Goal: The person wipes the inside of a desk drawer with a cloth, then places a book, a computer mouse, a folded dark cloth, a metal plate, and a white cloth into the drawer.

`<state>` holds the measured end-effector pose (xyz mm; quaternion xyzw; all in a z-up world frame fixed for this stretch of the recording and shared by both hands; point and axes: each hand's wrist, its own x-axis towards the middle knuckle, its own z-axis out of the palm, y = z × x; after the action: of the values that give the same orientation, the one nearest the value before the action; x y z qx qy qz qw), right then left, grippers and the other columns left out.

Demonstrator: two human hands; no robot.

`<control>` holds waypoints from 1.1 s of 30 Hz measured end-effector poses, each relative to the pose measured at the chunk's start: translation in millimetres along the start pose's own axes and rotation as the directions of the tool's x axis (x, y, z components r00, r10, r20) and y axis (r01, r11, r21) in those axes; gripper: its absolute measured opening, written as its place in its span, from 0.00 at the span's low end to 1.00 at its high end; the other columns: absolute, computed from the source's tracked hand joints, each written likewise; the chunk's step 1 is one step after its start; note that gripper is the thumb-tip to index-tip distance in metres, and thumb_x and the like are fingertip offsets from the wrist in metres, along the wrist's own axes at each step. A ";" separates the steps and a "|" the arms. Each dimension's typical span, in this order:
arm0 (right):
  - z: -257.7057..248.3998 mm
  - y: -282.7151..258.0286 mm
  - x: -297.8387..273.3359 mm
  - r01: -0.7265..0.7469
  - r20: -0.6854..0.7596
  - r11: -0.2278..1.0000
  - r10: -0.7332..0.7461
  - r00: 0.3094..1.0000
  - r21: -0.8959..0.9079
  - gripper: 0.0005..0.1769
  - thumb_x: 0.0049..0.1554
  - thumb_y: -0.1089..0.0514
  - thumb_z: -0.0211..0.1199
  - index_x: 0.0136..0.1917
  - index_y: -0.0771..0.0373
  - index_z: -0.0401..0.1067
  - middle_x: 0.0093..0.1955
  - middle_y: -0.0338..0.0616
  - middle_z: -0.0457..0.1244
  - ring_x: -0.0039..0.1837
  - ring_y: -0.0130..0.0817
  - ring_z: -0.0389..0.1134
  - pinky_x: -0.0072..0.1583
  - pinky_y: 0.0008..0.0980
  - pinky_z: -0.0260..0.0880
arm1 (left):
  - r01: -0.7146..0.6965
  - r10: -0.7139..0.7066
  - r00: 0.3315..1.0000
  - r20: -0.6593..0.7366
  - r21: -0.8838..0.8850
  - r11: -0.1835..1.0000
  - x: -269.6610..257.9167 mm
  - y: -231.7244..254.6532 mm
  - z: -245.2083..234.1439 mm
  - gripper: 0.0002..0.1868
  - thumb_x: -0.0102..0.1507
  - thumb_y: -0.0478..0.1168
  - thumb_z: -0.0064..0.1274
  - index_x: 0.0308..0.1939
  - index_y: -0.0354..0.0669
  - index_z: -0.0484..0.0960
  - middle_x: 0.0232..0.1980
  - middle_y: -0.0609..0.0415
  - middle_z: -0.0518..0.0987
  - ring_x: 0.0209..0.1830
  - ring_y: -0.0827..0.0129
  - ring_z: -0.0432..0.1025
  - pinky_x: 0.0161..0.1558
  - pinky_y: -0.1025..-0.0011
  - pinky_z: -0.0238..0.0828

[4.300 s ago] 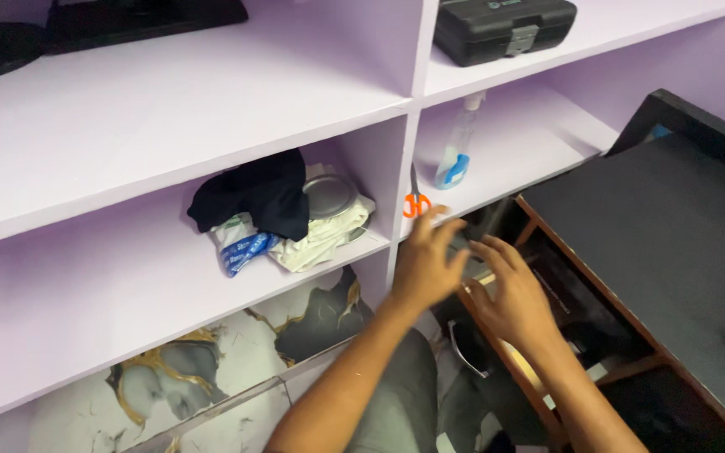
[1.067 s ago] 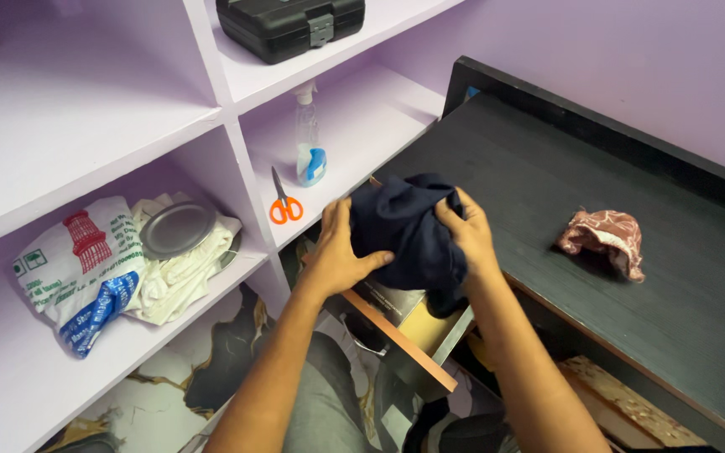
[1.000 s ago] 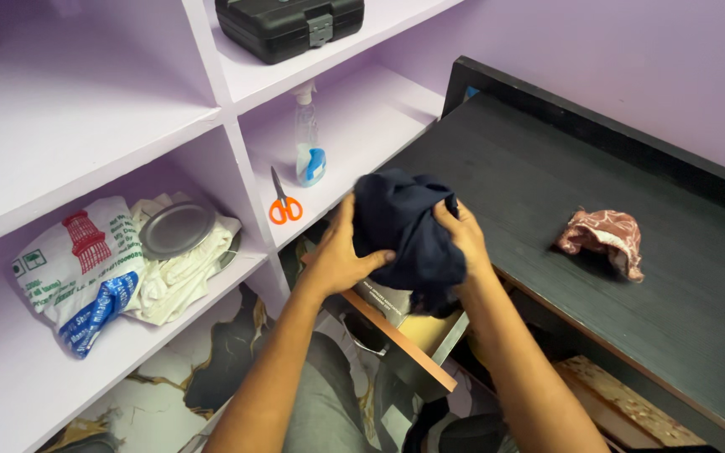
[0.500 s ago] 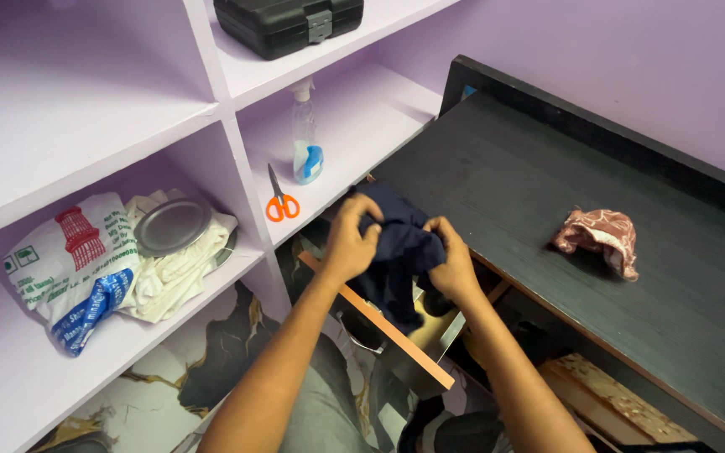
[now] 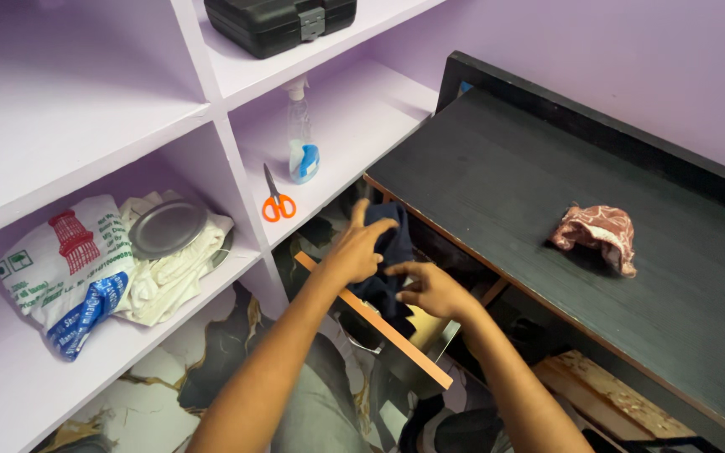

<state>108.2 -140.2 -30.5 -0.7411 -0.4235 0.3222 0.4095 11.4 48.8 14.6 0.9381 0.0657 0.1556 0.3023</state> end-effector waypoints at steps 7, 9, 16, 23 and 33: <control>38.8 45.1 15.0 -0.036 0.213 0.897 -0.065 0.975 0.440 0.36 0.57 0.71 0.57 0.76 0.58 0.56 0.77 0.48 0.56 0.76 0.36 0.59 0.72 0.35 0.63 | -0.238 0.317 0.851 0.420 -0.229 0.944 36.0 -29.7 41.9 0.31 0.52 0.26 0.59 0.60 0.46 0.79 0.68 0.39 0.67 0.64 0.47 0.68 0.60 0.60 0.70; 45.8 48.4 18.1 -0.039 0.225 0.893 -0.071 0.972 0.449 0.35 0.57 0.73 0.56 0.76 0.59 0.58 0.78 0.52 0.56 0.79 0.38 0.56 0.74 0.33 0.61 | -0.247 0.292 0.847 0.444 -0.158 0.956 36.9 -25.0 47.3 0.31 0.51 0.24 0.57 0.59 0.45 0.79 0.68 0.41 0.68 0.64 0.48 0.68 0.59 0.60 0.70; -4.0 -25.0 -21.6 -0.017 -0.127 0.995 0.004 0.992 -0.102 0.39 0.52 0.71 0.60 0.76 0.55 0.62 0.65 0.48 0.63 0.63 0.40 0.69 0.60 0.38 0.75 | -0.173 0.184 0.969 -0.165 0.079 0.982 4.4 11.7 0.1 0.28 0.53 0.27 0.61 0.58 0.40 0.77 0.64 0.42 0.70 0.62 0.46 0.69 0.59 0.59 0.71; -4.5 -41.5 -35.3 -0.189 -0.313 0.982 0.183 0.932 0.010 0.19 0.54 0.61 0.71 0.59 0.64 0.76 0.41 0.43 0.68 0.43 0.32 0.68 0.45 0.35 0.69 | 0.230 -0.260 0.961 0.092 0.253 0.940 -1.7 5.2 -7.8 0.27 0.55 0.37 0.67 0.55 0.38 0.74 0.57 0.41 0.75 0.62 0.45 0.69 0.58 0.49 0.67; -44.2 -28.1 -70.2 -0.089 -0.729 0.975 -0.092 0.679 -0.206 0.10 0.57 0.65 0.66 0.53 0.66 0.78 0.52 0.48 0.69 0.45 0.38 0.69 0.48 0.35 0.71 | 0.242 -0.346 0.927 -0.142 -0.480 0.844 16.5 -9.7 -50.8 0.09 0.68 0.37 0.50 0.48 0.35 0.79 0.38 0.42 0.81 0.42 0.56 0.77 0.46 0.57 0.75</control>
<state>104.0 -208.9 23.6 -0.8488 -0.2579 -0.0523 0.4586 9.8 88.0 52.2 0.7963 0.2049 0.2224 0.5239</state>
